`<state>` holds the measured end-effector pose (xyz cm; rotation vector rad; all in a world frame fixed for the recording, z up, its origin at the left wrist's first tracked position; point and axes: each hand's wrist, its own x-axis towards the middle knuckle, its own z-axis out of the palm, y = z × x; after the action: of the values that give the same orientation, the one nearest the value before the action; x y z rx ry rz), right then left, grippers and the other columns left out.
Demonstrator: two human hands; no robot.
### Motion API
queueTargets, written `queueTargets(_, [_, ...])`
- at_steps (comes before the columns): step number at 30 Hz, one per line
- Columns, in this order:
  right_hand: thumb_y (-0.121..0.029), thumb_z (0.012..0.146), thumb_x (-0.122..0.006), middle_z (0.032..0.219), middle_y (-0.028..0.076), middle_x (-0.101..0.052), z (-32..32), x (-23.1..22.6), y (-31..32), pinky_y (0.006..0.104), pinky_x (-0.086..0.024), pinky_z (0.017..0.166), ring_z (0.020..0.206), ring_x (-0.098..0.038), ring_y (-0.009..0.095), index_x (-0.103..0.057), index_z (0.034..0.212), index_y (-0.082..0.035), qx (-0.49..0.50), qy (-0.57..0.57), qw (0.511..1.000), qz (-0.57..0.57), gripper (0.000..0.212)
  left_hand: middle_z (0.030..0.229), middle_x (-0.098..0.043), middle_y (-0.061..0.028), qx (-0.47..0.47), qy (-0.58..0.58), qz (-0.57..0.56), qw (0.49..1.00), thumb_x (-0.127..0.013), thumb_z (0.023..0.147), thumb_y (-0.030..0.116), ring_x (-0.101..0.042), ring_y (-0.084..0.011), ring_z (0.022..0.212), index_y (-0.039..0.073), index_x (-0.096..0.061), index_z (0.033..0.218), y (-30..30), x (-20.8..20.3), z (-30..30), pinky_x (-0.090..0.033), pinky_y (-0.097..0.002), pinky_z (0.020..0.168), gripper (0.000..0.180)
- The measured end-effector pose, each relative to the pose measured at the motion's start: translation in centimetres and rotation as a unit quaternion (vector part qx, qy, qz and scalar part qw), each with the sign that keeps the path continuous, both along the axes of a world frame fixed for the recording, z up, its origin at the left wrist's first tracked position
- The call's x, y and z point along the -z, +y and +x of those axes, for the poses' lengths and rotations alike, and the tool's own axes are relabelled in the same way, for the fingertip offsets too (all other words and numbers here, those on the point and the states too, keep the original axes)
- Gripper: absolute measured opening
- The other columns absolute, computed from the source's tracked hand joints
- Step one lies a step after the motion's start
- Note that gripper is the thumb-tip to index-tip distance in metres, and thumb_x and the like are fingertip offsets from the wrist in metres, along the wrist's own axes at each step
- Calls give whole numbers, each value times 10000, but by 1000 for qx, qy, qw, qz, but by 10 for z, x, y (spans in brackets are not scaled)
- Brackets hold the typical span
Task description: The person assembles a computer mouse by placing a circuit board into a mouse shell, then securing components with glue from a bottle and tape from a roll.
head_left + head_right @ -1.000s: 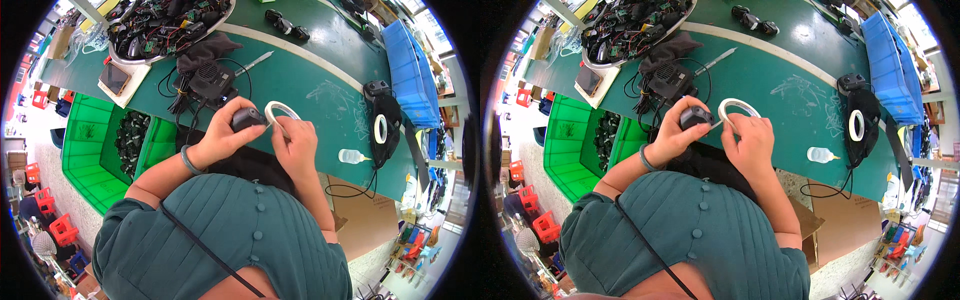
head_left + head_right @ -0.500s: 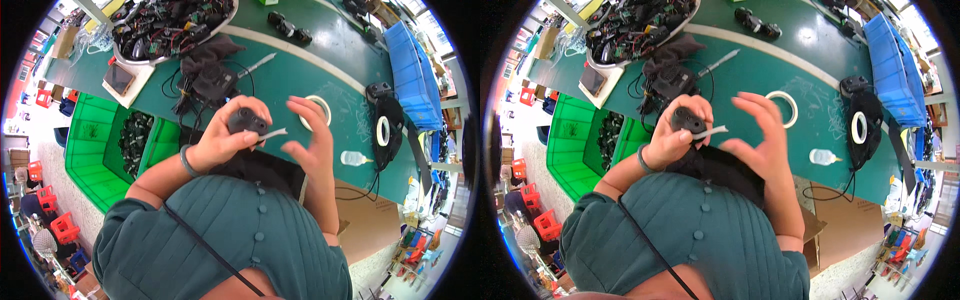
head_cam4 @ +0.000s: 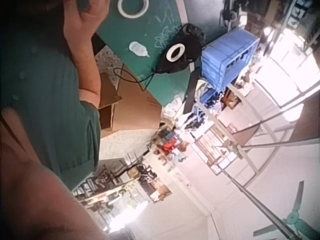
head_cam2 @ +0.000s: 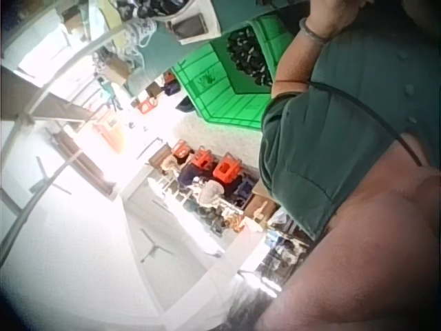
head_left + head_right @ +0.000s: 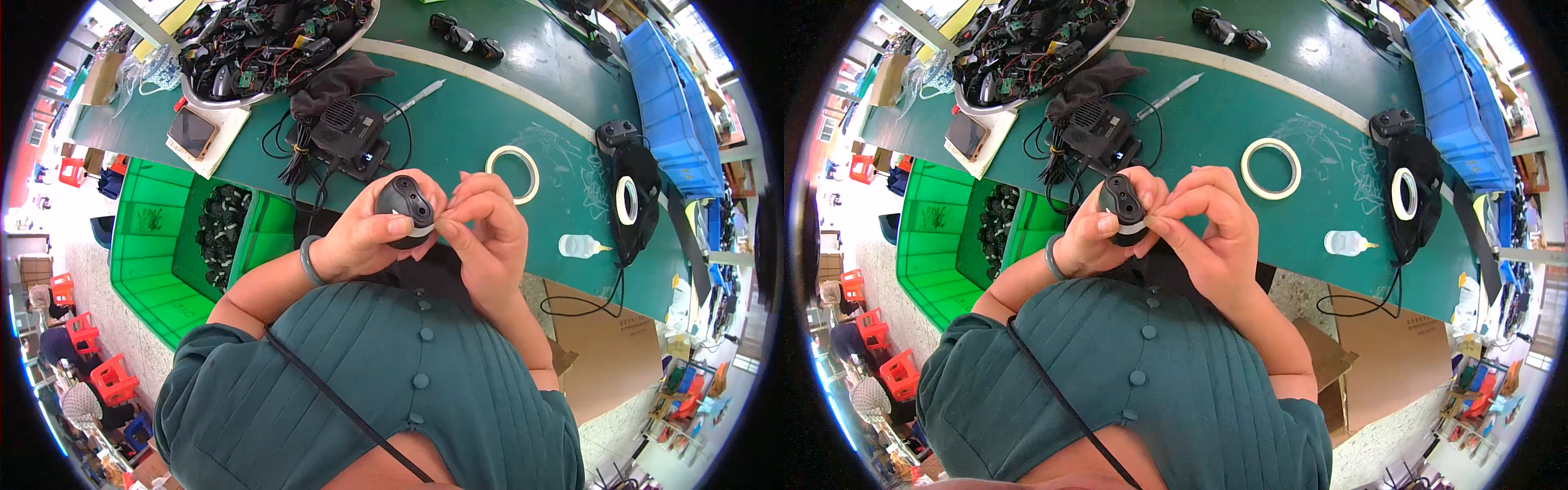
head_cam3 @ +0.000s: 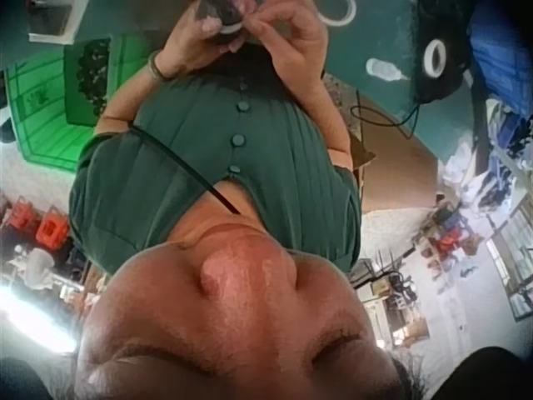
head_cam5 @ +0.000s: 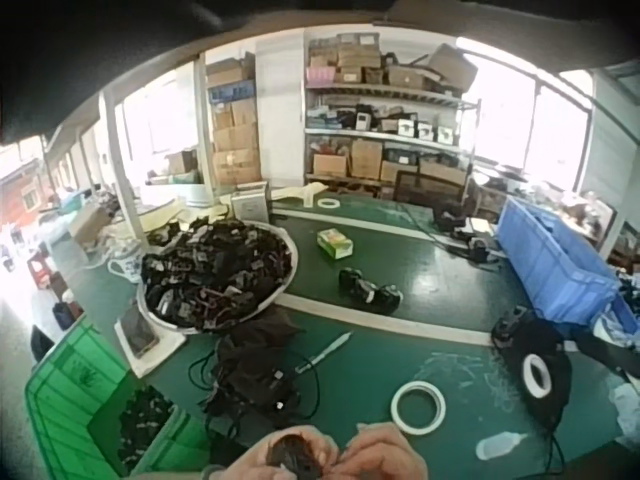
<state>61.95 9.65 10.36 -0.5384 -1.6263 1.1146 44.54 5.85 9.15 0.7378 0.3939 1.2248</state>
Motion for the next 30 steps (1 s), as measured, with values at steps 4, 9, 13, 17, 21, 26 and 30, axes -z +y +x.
queueTargets(4, [-13,773,-816,944,70,-580,0,4,-2,347,-421,961,942,-563,173,-671,854,-35,-59,29,993,-94,167,959,-537,-53,25,-19,12,999,-804,791,385,-536,-138,670,65,-543,1032,0,7,0,-393,-247,495,477])
queueTargets(9, [-12,785,-817,940,39,-547,-7,-1,-10,305,-460,866,911,-557,151,-640,852,-36,-180,151,910,-343,191,973,-517,-59,23,-19,62,998,-809,792,347,-554,-142,750,72,-525,1045,-1,12,0,-454,-256,544,469])
queueTargets(13, [-19,746,-842,922,38,-553,-20,20,-15,288,-487,735,858,-566,153,-618,848,-34,-44,208,926,-312,246,969,-515,-73,-19,47,99,994,-814,771,325,-554,-156,793,75,-516,1044,-1,6,-6,-489,-260,598,475])
queueTargets(17, [-87,682,-876,908,76,-608,0,11,-7,304,-476,696,818,-595,203,-688,941,-32,39,-53,997,48,324,1019,-530,-75,-62,110,145,981,-787,813,225,-555,-157,893,77,-523,1083,2,4,-14,-475,-297,784,406])
queueTargets(21, [-158,686,-881,934,89,-628,5,-14,-14,334,-480,671,796,-597,256,-710,978,-43,76,-153,979,111,357,1042,-530,-97,-120,234,230,937,-767,855,243,-538,-179,952,56,-498,1123,5,5,-16,-461,-311,831,424])
queueTargets(26, [-197,720,-846,927,90,-617,11,-26,-11,362,-473,673,790,-584,279,-699,1014,-45,62,-208,960,179,362,1044,-522,-114,-98,301,282,906,-750,888,399,-526,-201,937,37,-464,1152,3,3,-21,-456,-326,835,532])
queueTargets(30, [-215,765,-801,913,90,-599,13,-25,-6,394,-465,702,806,-567,300,-674,1092,-46,35,-249,951,179,389,1055,-506,-143,-100,368,274,883,-634,891,629,-489,-184,930,35,-442,1157,4,7,-22,-428,-319,816,679])
